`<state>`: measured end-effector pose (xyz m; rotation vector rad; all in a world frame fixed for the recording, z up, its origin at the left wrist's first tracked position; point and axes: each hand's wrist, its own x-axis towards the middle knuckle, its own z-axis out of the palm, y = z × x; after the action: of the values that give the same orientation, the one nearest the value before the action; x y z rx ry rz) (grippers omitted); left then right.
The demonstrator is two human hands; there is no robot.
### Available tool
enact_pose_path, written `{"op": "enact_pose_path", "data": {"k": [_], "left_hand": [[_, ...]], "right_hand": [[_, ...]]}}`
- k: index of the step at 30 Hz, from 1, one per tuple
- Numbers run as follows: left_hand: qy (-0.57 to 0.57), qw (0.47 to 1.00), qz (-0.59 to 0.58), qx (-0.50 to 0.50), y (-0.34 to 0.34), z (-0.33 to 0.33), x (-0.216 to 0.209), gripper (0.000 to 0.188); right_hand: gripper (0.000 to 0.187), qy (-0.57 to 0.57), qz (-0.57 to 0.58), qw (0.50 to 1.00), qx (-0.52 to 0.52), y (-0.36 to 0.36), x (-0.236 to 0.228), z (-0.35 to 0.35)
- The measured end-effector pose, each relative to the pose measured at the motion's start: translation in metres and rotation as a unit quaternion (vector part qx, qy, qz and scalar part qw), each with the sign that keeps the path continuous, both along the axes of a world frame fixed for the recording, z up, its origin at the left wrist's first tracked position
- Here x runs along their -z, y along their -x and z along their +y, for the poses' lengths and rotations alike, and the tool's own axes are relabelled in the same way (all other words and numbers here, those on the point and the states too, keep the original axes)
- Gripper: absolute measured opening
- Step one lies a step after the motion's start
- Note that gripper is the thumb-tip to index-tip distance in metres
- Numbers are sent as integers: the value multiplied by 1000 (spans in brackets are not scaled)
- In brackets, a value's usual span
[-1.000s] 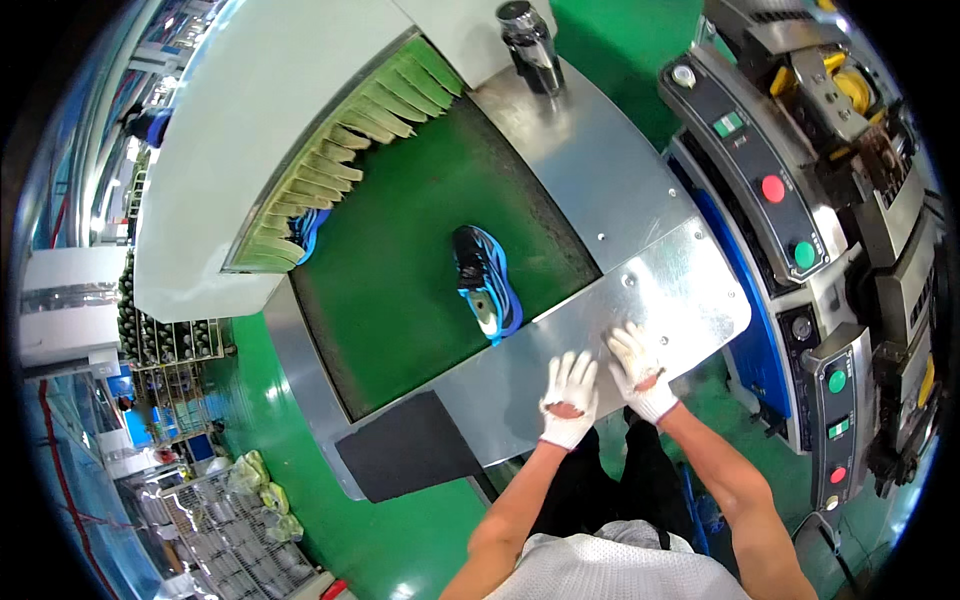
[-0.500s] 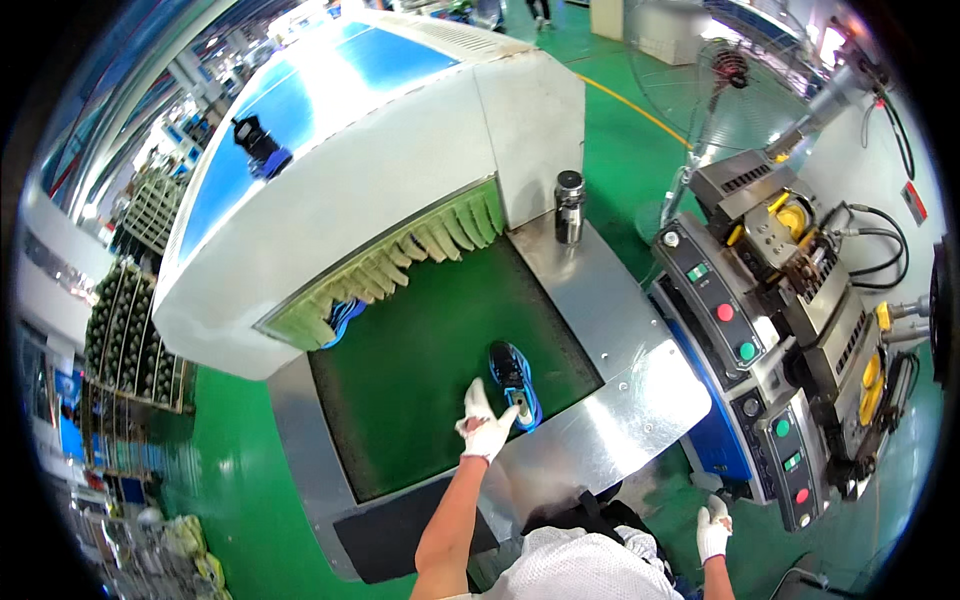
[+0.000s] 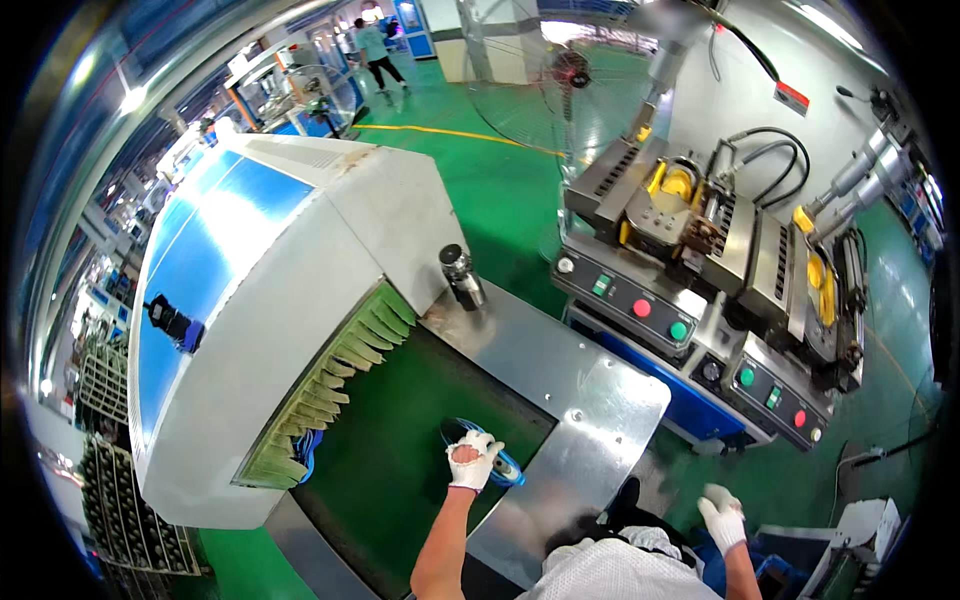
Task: The person uses a specialized machine to press and shape shoes, taking them from a conveyor belt, placing them into the press, and then returning them to the belt or a cooling station.
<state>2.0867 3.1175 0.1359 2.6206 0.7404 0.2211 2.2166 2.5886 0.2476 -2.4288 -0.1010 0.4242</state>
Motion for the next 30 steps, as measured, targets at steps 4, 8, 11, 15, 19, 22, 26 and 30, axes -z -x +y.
{"op": "enact_pose_path", "data": {"k": [4,8,11,15,19,22,26,30], "left_hand": [[61,992,-84,69,-30,-42,-67,28],[76,973,-121,183,-105,-130,-150,25],[106,921,-177,330,-159,-202,-171,17],[74,890,-173,416,-215,-265,-210,17],[168,798,-253,520,-279,-337,-266,37],[179,769,-256,557,-319,-379,-298,48],[215,821,-212,485,-345,-387,-269,49],[217,867,-171,415,-348,-380,-232,58]], "right_hand": [[69,-94,122,976,-153,-10,-32,105],[95,-48,34,954,-293,-20,-41,161],[85,-77,-25,978,-195,-43,-22,158],[60,-224,-92,961,-134,-83,-83,102],[61,-192,75,978,36,-117,-42,12],[65,-248,29,955,159,-143,-35,-56],[46,-566,16,762,313,-208,-148,-91],[48,-526,-6,791,313,-355,-141,-141]]}}
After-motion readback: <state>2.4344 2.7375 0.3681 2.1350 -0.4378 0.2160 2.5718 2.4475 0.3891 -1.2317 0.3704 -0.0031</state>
